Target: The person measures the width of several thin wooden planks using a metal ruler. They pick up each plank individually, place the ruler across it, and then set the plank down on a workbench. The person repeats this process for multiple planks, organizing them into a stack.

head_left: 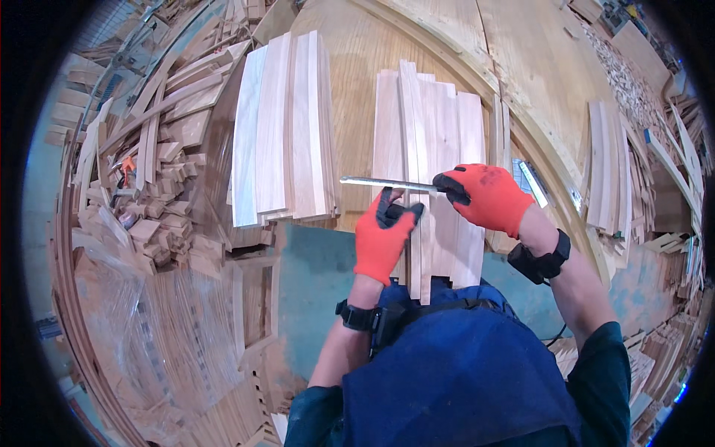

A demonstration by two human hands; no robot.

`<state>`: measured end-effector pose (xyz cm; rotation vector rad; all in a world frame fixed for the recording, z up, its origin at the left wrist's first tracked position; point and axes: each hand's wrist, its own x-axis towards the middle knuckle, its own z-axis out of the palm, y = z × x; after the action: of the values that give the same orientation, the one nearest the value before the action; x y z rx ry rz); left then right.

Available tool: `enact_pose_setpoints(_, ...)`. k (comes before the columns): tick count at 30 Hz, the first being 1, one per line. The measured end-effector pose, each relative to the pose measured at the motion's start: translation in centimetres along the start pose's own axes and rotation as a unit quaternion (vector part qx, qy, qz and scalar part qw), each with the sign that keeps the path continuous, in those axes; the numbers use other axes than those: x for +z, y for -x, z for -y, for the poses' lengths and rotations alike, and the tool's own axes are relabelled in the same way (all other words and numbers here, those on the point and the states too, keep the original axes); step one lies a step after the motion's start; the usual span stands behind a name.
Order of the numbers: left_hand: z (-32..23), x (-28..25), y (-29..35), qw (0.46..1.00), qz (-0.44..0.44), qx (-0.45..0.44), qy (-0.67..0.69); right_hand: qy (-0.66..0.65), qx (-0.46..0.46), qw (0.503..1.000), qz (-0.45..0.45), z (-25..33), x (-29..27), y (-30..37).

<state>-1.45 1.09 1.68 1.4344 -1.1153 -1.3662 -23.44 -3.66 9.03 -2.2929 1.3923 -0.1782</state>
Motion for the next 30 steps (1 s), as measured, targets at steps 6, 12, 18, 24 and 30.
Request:
enact_pose_setpoints(6, -2.0, -0.5, -0.1, 0.960, 0.068, -0.008, -0.270, -0.276, 0.151, 0.949, -0.006, 0.4, -2.1, -0.6)
enact_pose_setpoints(12, -0.1, -2.2, -0.6, 0.974, 0.100, 0.017, -0.204, -0.479, 0.171, 0.858, -0.068, -2.0, -0.2, 1.0)
enact_pose_setpoints(18, -0.9, -2.2, -0.3, 0.982, 0.060, 0.001, -0.180, -0.606, 0.179, 0.773, -0.051, -3.7, 1.2, 3.2)
enact_pose_setpoints(24, -3.6, -2.2, 2.1, 0.978, -0.039, 0.011, -0.205, -0.581, 0.114, 0.802, -0.077, -2.9, 1.1, 4.3)
enact_pose_setpoints(30, -7.1, -1.8, 6.6, 0.982, -0.004, -0.053, -0.182, -0.618, 0.116, 0.777, 0.018, 0.7, -1.5, 4.8)
